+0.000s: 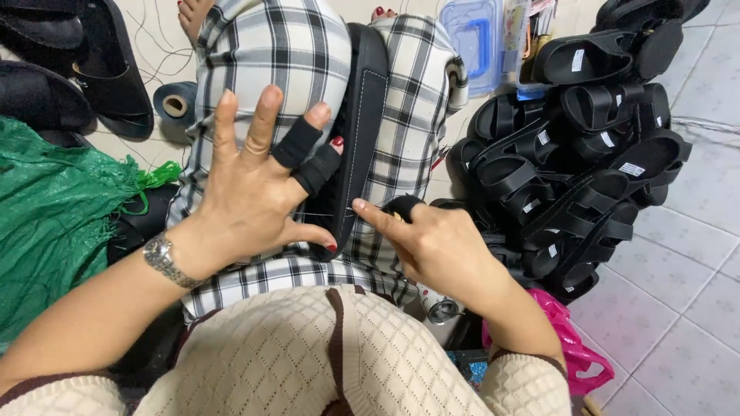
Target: The person is hand-sewing the straps of black sandals using a needle and thread, wearing protective guards on their fingers.
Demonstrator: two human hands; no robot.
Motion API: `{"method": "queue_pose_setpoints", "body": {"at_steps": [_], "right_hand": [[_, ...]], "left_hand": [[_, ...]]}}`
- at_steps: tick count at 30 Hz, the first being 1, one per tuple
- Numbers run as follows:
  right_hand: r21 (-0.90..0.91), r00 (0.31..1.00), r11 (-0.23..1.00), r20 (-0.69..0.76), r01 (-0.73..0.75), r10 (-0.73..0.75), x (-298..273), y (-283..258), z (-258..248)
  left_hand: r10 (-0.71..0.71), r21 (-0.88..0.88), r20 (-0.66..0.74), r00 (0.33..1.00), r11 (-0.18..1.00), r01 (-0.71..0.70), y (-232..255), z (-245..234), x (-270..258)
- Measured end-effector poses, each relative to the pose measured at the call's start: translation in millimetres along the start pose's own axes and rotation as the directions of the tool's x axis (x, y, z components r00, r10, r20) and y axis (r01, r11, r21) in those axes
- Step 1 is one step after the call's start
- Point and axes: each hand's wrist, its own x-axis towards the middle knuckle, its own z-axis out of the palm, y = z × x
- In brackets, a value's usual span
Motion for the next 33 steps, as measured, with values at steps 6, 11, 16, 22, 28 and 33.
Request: {"method": "queue_pose_setpoints", "body": {"at_steps": [6,11,16,22,28,33], "right_hand": [[-0.015,0.998,1.000,0.068,-0.014,0.015,8,-11,-3],[-0.023,1.000,0.999,0.010,0.023,-0.023,21,-16,-1],[-0.031,0.985,0.999,-0.166,0.032,-0.037,31,-20,5],[-0.271,0.950,0.951,-0.306,-0.152,0.065,8,-30,20],[-0.106,0.919,0.994,-0.395,-0.030,-0.014,11,-16,32],[-0.191,0.902,0.981,-0.428,-0.031,-0.055,19,-20,33]], "left_hand": [[0.102,0.213,-0.172,0.980,0.975,-0.064,-9,7,3],[0.147,0.258,-0.204,0.968,0.962,-0.091,-18,5,7],[0.156,0.314,-0.218,0.963,0.946,-0.082,-18,5,6],[-0.146,-0.443,-0.390,0.909,0.895,-0.046,27,-5,-32],[-0.449,-0.964,0.254,0.857,-0.047,0.261,48,0,-43],[-0.556,-0.935,0.106,0.825,0.227,0.273,64,29,-39]]}}
